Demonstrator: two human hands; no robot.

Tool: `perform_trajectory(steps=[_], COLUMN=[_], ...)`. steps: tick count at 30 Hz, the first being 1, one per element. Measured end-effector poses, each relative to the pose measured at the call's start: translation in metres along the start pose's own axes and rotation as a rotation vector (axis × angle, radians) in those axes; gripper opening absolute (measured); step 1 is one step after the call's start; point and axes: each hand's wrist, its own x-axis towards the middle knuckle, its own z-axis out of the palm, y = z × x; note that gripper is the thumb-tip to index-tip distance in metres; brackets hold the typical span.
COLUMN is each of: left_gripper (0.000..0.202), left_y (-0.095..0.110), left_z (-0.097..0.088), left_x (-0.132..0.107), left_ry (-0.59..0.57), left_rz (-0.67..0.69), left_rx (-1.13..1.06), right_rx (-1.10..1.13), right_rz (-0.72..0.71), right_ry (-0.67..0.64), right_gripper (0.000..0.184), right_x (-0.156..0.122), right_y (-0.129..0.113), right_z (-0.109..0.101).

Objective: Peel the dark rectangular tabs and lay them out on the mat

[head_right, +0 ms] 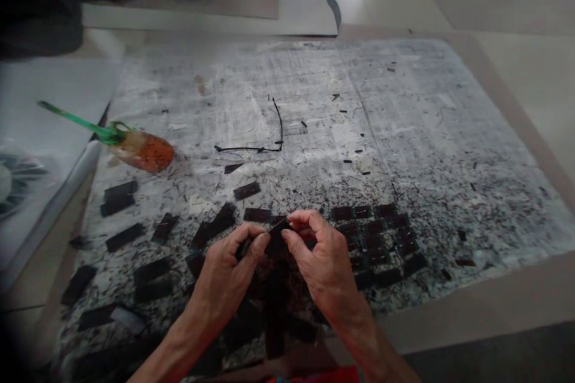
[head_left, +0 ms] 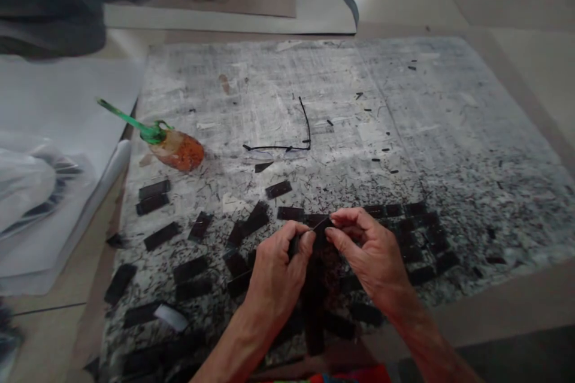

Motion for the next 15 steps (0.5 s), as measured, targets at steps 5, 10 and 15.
perform_trajectory(steps=[5,10,15], left_gripper=[0.018,0.020,0.016], left_y=[0.0005,0.0011,-0.0004], left_z=[-0.0025,-0.0016,0.0021], left_x=[0.0011,0.0024,0.0048], left_ry=[-0.024,-0.038,-0.011], left_rz=[0.008,-0.007,-0.013], left_rx=[0.021,0.024,0.019], right_rx=[0.014,0.011,0.062], right_rz=[0.013,0.029,0.066], right_ry=[-0.016,0.018,0.043], right_gripper=[0.009,0.007,0.008], right_x=[0.0026,0.0046,0.0043], right_y=[0.0025,0.0021,0.0052], right_z=[0.0005,0.0007,0.0035])
